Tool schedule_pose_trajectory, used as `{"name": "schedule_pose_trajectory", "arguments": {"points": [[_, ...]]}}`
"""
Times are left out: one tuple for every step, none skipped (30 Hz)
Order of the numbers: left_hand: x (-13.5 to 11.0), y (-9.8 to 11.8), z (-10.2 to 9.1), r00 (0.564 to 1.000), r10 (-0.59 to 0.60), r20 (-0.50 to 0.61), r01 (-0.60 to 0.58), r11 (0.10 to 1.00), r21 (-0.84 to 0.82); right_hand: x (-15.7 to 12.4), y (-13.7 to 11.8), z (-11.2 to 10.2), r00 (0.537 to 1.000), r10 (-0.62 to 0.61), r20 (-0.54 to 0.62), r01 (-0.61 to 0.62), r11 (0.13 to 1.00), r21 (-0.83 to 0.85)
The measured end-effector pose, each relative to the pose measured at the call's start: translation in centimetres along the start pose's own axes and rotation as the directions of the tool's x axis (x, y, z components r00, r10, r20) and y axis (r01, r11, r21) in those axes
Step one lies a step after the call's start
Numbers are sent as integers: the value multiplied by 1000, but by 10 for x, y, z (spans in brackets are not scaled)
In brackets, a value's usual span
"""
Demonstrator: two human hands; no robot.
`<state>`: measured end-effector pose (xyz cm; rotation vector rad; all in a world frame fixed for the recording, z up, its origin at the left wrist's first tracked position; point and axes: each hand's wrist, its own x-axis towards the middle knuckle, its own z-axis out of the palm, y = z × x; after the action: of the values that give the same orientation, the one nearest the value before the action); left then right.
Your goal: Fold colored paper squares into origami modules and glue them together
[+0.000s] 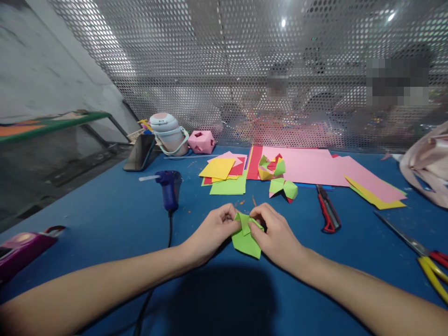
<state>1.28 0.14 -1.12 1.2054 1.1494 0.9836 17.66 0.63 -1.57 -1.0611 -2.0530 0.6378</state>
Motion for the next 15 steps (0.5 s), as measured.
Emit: {"name": "schedule_pose_trajectory", "arguments": {"points": [[0,0,0,1000,-1,4,1,1000,-2,0,0,0,999,32,12,-32,999,4],[0,0,0,1000,-2,5,2,1000,-4,0,0,0,998,58,26,-58,998,14],[0,0,0,1000,-3,5,3,1000,-8,0,0,0,996,76,36,-77,997,31],[0,0,0,1000,-4,3,4,1000,-12,0,-1,-1,996,83,41,-85,995,48],[1,0,0,1000,-5,0,5,1000,-15,0,-1,-1,996,81,44,-84,995,61],[1,0,0,1000,-5,-5,5,1000,-12,0,-2,-2,996,72,51,-75,995,66],[1,0,0,1000,-4,-12,4,1000,-1,-1,-3,-3,996,57,63,-61,996,63],[1,0,-1,1000,-3,-21,3,1000,17,-1,-4,-3,996,39,81,-43,997,56],[1,0,-1,1000,0,-30,1,999,39,-1,-5,-4,995,20,99,-25,998,49],[0,0,-1,999,4,-34,-2,998,62,-1,-5,-4,994,9,111,-14,999,45],[0,0,-1,999,9,-31,-6,997,81,-1,-5,-4,994,7,108,-12,999,46],[0,-1,-1,1000,11,-20,-9,995,95,-1,-4,-3,996,17,90,-22,998,52],[0,0,-1,1000,13,-2,-12,994,106,-1,-4,-3,998,31,59,-34,998,60],[-1,0,-1,1000,14,17,-16,994,113,0,-3,-2,999,44,24,-45,997,69],[-1,0,0,999,15,32,-19,993,115,0,-1,-2,999,49,-9,-48,996,79]]}}
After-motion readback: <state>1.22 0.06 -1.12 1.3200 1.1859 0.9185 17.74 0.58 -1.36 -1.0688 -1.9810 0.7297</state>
